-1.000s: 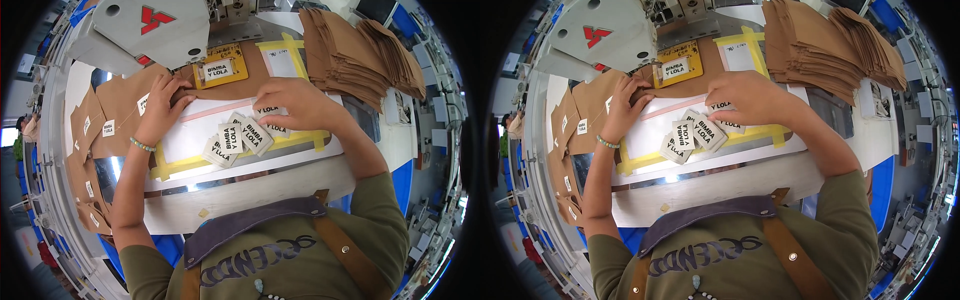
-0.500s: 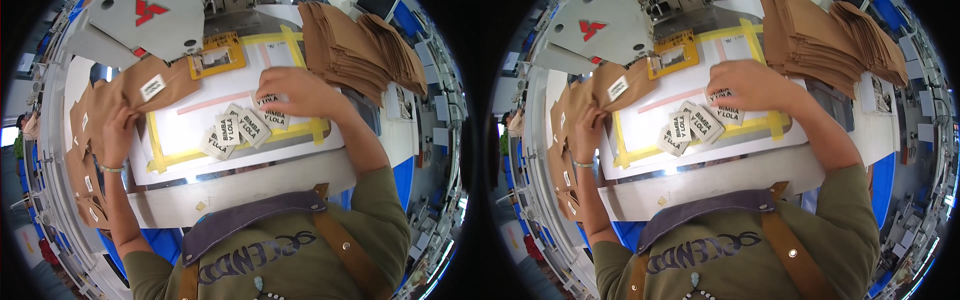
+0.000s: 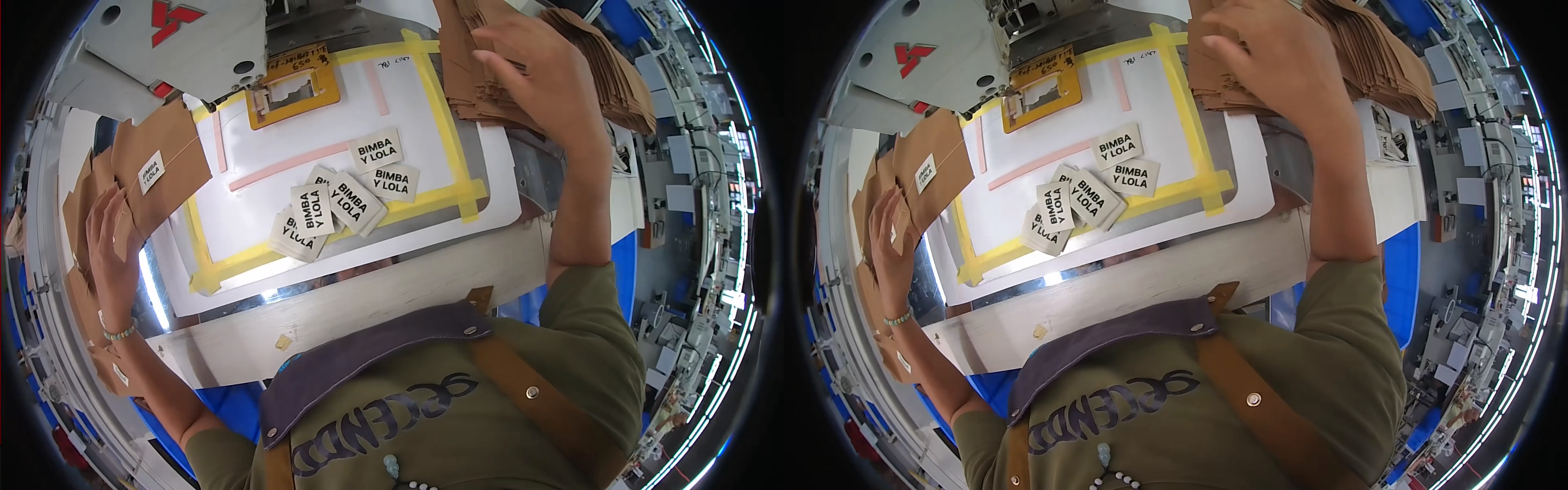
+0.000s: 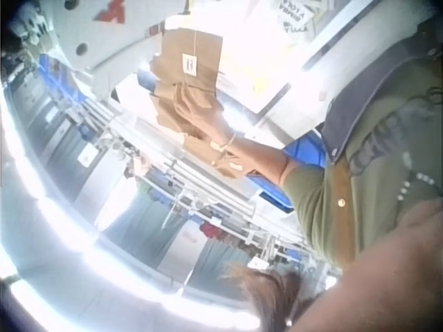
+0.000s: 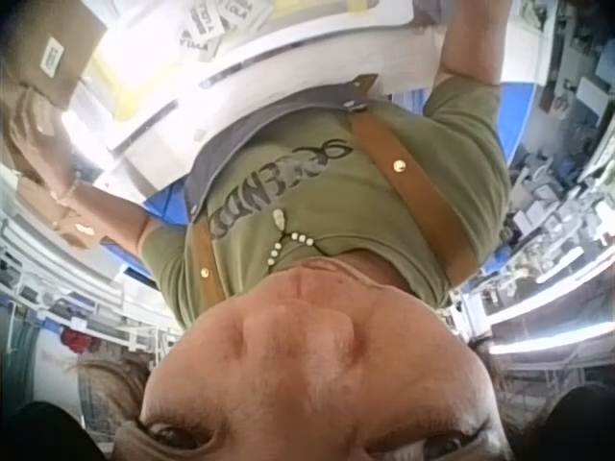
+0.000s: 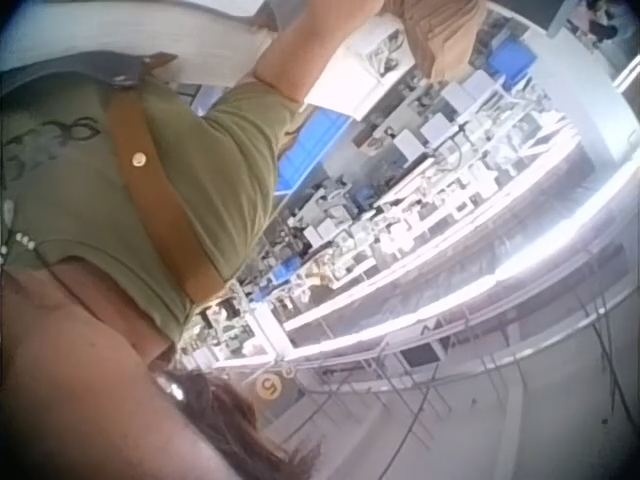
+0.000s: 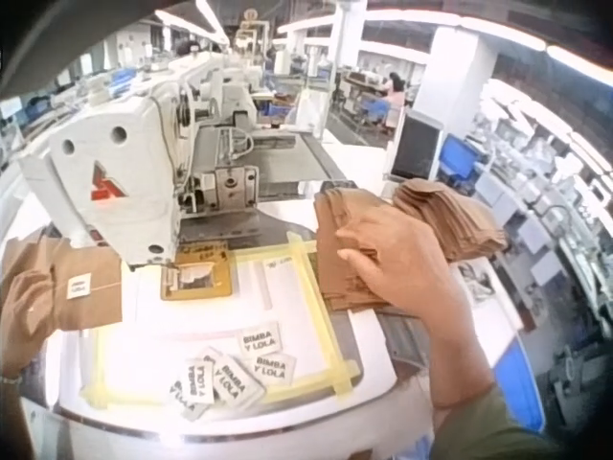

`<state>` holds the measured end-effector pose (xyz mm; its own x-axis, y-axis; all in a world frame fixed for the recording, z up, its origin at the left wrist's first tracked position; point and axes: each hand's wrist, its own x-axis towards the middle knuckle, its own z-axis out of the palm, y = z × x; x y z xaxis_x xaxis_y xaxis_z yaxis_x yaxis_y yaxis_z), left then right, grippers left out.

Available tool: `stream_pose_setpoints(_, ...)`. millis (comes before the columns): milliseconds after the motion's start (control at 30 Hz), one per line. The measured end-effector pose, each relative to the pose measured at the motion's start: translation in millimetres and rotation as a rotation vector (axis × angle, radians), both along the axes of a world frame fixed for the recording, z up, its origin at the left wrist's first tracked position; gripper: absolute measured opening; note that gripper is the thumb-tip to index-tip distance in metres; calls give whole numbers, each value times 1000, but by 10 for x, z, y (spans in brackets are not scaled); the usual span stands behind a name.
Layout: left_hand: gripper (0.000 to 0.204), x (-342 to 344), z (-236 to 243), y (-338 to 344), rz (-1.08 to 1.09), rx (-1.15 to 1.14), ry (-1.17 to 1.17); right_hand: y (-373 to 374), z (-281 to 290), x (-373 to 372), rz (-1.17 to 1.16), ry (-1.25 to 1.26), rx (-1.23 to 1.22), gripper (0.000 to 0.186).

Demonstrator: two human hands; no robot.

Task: Sewing 'BIMBA Y LOLA' labels onto brown leather pieces using an industrial sewing machine.

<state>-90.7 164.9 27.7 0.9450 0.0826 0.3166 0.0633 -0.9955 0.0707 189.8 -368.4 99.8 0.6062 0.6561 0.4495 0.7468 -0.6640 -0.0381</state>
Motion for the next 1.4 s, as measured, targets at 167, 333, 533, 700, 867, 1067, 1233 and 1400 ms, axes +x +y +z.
stream_pose_setpoints(167, 54, 353, 89, -747, -164, -160, 61, -342, -250, 284, -202, -24, -82, 24)
stream_pose_setpoints(333, 39, 574, 108, -1182, -438, -289, 94, -504, -166, 403, -171, 262, 82, 20)
stream_pose_setpoints(533, 32, 681, -64, -1502, -609, -364, 28, -496, -292, 540, -85, 355, 199, 18)
stream_pose_setpoints(700, 28, 734, -129, -1548, -629, -332, 39, -607, -343, 654, -110, 425, 145, 18)
stream_pose_setpoints(867, 26, 789, -202, -1547, -668, -358, 57, -835, -411, 878, -121, 669, 343, 15)
stream_pose_setpoints(1067, 26, 837, -185, -1578, -660, -448, 60, -863, -363, 817, -119, 720, 322, 14)
stream_pose_setpoints(1233, 28, 851, -153, -1581, -669, -431, 59, -494, -298, 570, -82, 163, 121, 18)
stream_pose_setpoints(1400, 33, 839, -89, -1616, -642, -469, 134, -413, -288, 697, -5, 227, 105, 17)
